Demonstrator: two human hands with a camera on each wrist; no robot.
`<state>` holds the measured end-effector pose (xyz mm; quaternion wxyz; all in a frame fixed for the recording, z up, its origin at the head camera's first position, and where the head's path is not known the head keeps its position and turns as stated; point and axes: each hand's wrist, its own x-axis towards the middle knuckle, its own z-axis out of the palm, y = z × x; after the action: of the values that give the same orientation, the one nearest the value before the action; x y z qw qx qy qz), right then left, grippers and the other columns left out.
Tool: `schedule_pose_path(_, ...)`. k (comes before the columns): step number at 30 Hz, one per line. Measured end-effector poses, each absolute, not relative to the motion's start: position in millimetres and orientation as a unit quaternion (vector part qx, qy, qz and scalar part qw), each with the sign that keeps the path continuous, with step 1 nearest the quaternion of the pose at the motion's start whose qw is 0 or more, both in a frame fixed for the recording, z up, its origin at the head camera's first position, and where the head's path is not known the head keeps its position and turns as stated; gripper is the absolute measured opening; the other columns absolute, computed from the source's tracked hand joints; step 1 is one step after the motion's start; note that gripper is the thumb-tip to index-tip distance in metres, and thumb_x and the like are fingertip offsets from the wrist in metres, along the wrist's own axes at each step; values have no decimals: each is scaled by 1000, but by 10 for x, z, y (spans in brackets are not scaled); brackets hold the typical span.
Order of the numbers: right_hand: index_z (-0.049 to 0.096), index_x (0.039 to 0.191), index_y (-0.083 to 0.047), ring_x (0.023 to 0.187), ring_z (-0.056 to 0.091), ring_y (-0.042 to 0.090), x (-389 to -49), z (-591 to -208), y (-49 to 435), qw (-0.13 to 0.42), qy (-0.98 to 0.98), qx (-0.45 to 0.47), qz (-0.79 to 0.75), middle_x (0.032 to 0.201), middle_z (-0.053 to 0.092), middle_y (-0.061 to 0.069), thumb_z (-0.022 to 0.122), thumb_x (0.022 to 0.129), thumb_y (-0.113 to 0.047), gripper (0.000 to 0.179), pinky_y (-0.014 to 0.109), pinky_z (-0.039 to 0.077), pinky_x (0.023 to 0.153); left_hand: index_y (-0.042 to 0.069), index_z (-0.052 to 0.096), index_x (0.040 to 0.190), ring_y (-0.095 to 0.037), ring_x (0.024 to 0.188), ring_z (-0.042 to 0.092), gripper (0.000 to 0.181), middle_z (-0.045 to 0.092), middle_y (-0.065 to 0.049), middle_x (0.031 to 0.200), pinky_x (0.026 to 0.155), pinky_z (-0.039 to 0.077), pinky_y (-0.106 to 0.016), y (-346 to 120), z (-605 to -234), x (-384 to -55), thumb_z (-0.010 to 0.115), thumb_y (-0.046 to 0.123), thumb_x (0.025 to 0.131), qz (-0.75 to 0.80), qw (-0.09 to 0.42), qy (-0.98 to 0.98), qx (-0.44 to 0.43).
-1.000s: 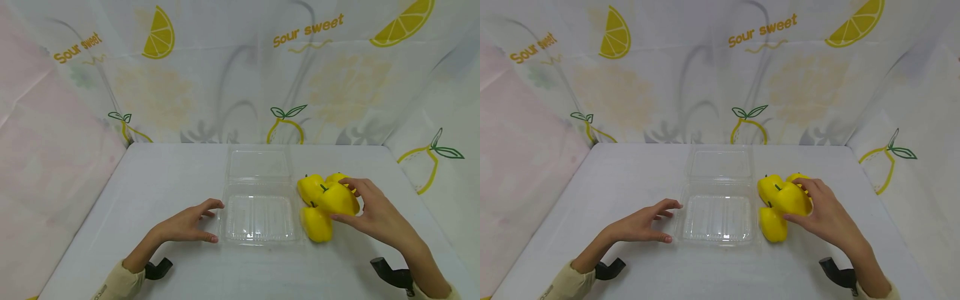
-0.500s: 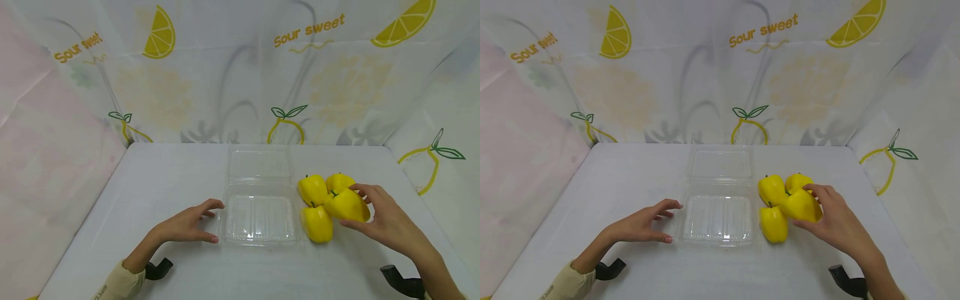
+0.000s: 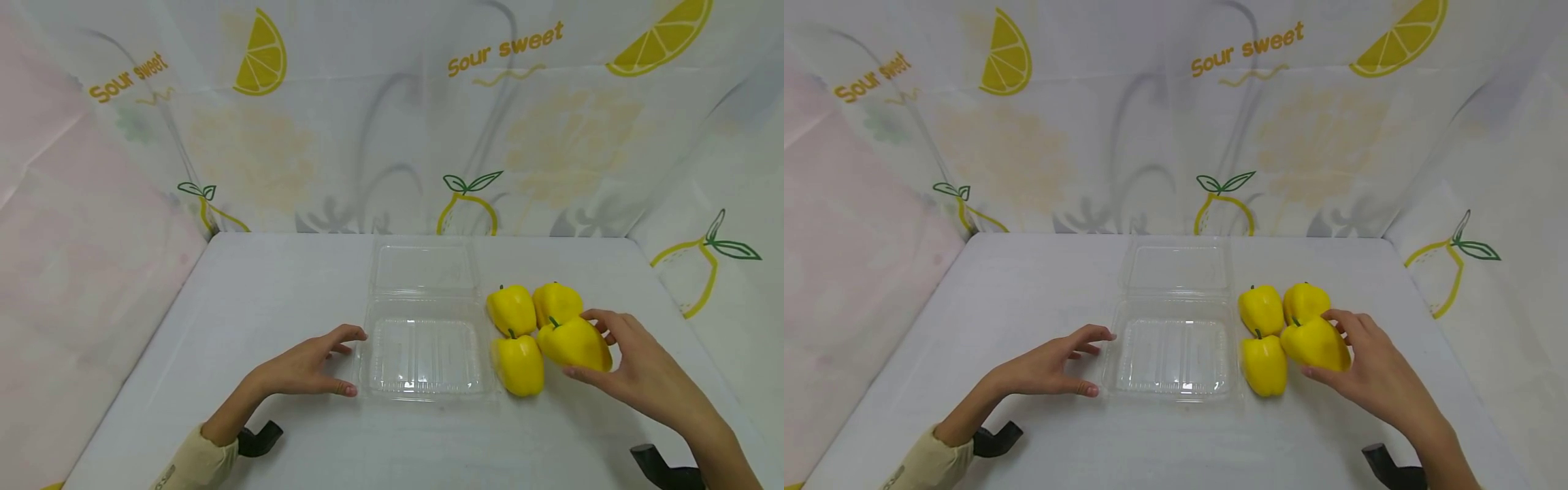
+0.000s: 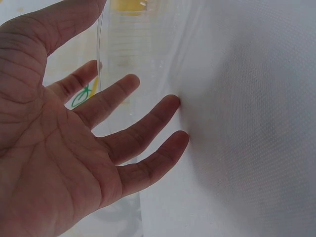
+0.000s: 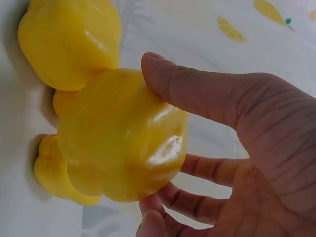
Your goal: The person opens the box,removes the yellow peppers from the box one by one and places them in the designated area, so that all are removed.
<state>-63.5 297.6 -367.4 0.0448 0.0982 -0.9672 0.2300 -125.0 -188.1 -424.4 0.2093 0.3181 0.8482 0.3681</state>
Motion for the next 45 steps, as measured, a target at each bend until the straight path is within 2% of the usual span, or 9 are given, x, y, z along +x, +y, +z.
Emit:
schedule_pose_path(6, 49, 128, -6, 92, 52, 30, -587, -3714, 2988, 39, -969, 77, 231, 107, 54, 15, 89, 69, -46, 81, 37, 47, 64, 16, 36, 146, -27, 123, 56, 84, 46, -2, 145, 100, 42, -54, -1877, -4253, -1252, 80, 47, 81, 371, 213, 847, 316)
schedule_pose_path(13, 45, 131, -2, 93, 53, 34, -545, -3779, 2980, -2, -972, 45, 232, 112, 52, 22, 84, 73, -51, 85, 44, 50, 67, 16, 36, 146, -26, 123, 56, 84, 45, -1, 146, 100, 43, -54, -1884, -4252, -1249, 81, 44, 81, 368, 209, 849, 317)
schedule_pose_path(21, 42, 132, 4, 93, 52, 35, -539, -3859, 2951, -19, -970, 19, 241, 109, 51, 22, 82, 76, -52, 88, 41, 49, 67, 15, 36, 146, -28, 123, 56, 84, 46, -3, 145, 100, 42, -55, -1879, -4249, -1257, 81, 42, 81, 373, 212, 845, 318)
schedule_pose_path(37, 39, 130, 9, 91, 53, 36, -514, -4001, 2905, -4, -968, -2, 251, 105, 50, 24, 81, 78, -50, 89, 38, 48, 63, 18, 36, 146, -22, 124, 55, 85, 45, 1, 146, 102, 42, -51, -1878, -4242, -1243, 83, 42, 79, 372, 217, 849, 306)
schedule_pose_path(45, 36, 131, 9, 93, 51, 36, -516, -4053, 2899, -20, -967, -19, 254, 105, 49, 24, 80, 78, -53, 92, 40, 48, 65, 19, 37, 146, -22, 124, 55, 85, 45, 0, 146, 102, 41, -52, -1877, -4237, -1241, 84, 39, 79, 371, 218, 850, 304)
